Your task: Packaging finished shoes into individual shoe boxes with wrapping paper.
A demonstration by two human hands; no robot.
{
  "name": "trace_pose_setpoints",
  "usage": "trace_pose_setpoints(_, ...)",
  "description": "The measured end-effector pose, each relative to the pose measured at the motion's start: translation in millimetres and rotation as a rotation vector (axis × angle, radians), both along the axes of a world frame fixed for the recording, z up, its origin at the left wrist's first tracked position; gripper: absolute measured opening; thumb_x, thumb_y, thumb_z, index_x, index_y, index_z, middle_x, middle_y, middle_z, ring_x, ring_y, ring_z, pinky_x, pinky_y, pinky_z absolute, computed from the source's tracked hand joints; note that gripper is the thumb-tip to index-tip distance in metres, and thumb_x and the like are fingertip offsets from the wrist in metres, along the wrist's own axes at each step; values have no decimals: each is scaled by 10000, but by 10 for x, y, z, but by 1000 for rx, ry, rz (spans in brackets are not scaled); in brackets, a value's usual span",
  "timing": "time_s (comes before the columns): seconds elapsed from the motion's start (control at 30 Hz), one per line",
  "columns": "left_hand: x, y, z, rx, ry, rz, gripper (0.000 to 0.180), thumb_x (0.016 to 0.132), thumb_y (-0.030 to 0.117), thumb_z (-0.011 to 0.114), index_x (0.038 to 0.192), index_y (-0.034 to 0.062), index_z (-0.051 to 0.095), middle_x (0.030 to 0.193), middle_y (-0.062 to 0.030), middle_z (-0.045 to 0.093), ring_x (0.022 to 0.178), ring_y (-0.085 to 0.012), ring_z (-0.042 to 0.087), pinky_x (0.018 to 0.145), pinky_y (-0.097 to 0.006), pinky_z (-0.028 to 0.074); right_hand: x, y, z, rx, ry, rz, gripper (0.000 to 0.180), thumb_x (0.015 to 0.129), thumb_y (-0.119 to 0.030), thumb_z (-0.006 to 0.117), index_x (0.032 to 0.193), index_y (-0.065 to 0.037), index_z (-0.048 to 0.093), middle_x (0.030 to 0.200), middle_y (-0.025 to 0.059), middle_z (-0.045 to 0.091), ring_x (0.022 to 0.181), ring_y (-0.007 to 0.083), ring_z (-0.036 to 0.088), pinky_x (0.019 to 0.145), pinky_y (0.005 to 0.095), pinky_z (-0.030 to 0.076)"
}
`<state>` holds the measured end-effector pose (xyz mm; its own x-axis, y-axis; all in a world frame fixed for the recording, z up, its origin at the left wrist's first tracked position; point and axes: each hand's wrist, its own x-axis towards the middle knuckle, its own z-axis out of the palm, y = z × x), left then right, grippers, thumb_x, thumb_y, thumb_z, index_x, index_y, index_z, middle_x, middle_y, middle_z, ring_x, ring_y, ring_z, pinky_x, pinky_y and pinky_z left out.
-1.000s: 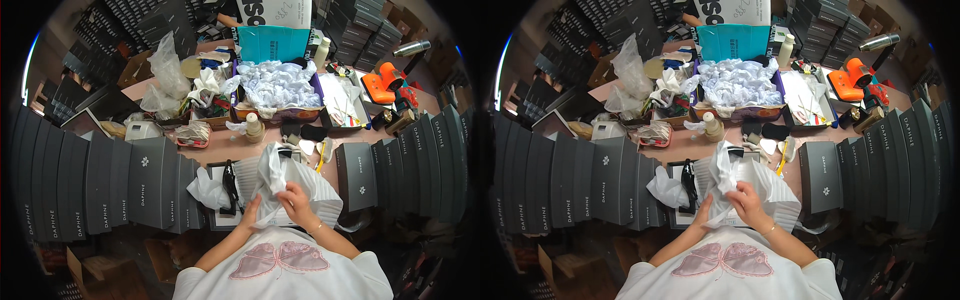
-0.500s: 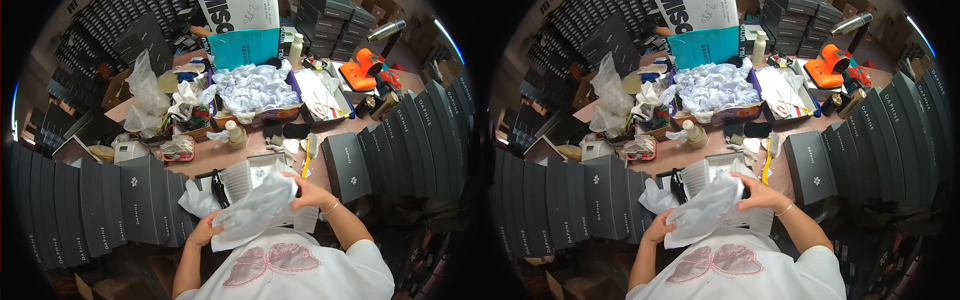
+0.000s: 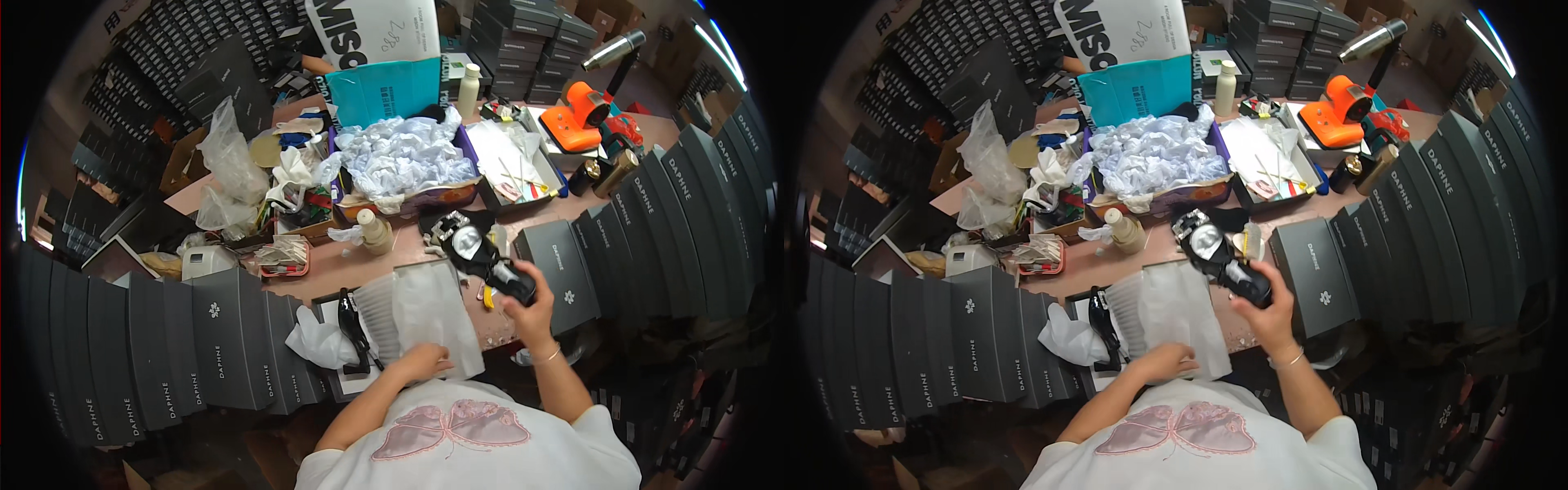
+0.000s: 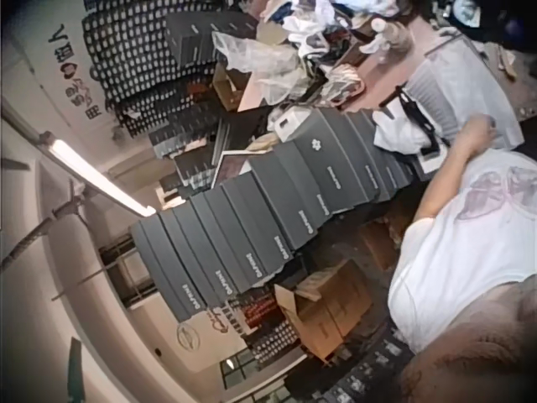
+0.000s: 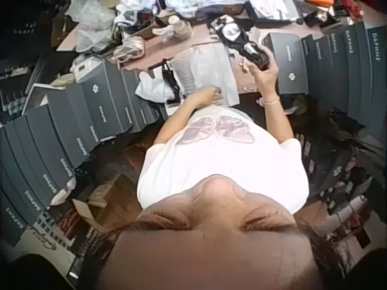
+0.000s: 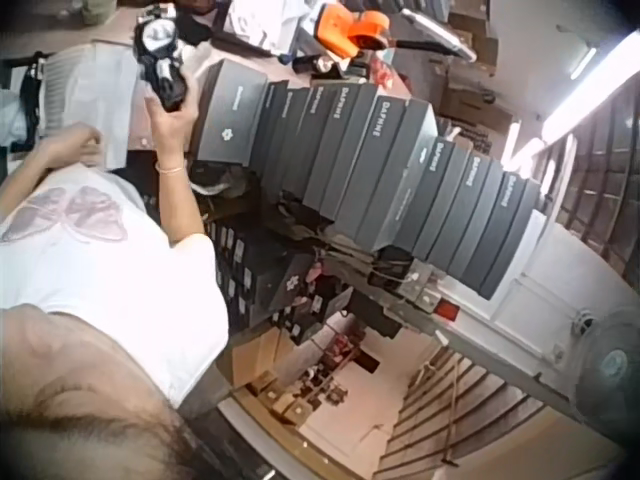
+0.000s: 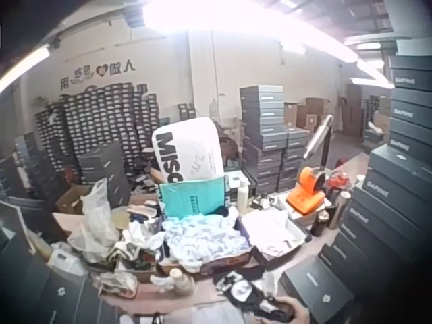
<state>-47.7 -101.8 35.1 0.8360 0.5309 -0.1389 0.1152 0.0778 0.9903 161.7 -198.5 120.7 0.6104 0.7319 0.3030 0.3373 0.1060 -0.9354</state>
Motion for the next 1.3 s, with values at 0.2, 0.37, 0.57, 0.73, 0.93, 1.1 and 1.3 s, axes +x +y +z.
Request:
trace_pose_setpoints(0.2,131,167,137,-1316,-512,500,629,927,554,404,1290,44,463,1188,-147,587,1004,-258,612,813,-384,534,-644,-248,-390,-108,-62,543,520,799,-289,718,1204,-10,548,1150,126,539,1018,234,551,854,336,450)
trace_pose_setpoints(0.37,-230,-35,38,-1122,-356,544,575,912,522,493,1216,33,500,1086,-126,625,901,-229,645,743,-326,560,-594,386,-197,-136,-376,440,310,818,-234,645,1060,-44,606,926,142,571,863,268,579,727,363,468)
trace_pose_setpoints(0.57,-107,-331,178,-959,-257,660,453,959,495,435,1143,90,520,995,-74,617,899,-221,602,790,-396,490,-756,795,-570,-313,-831,573,208,711,-175,671,842,-52,567,781,119,589,749,310,599,667,396,471)
trace_pose_setpoints(0.73,-105,-301,139,-935,-318,648,431,978,458,419,1183,88,503,1054,-64,596,950,-205,575,843,-394,461,-812,856,-673,-461,-536,532,233,700,-168,666,846,-25,554,788,153,576,740,355,596,661,432,486)
trace_pose_setpoints(0.93,36,-252,175,-896,-252,627,443,991,440,388,1230,77,472,1132,-81,573,1028,-215,564,879,-412,466,-572,764,-706,-393,-534,528,175,700,-129,643,797,-16,551,761,152,573,718,357,594,641,432,489)
trace_pose_setpoints(1.1,-12,-179,-12,-1061,-213,671,413,980,389,426,1241,76,494,1151,-90,588,1042,-222,574,848,-400,492,-397,406,-702,-385,-273,668,256,706,-81,674,928,-1,574,801,152,587,772,337,604,707,379,499)
trace_pose_setpoints(1.3,43,-193,-81,-1002,-185,725,470,978,459,402,1255,86,470,1169,-84,569,1006,-215,587,848,-404,499,-286,664,-533,-437,-251,872,482,723,-140,678,1154,-11,505,967,204,605,949,369,582,840,379,469)
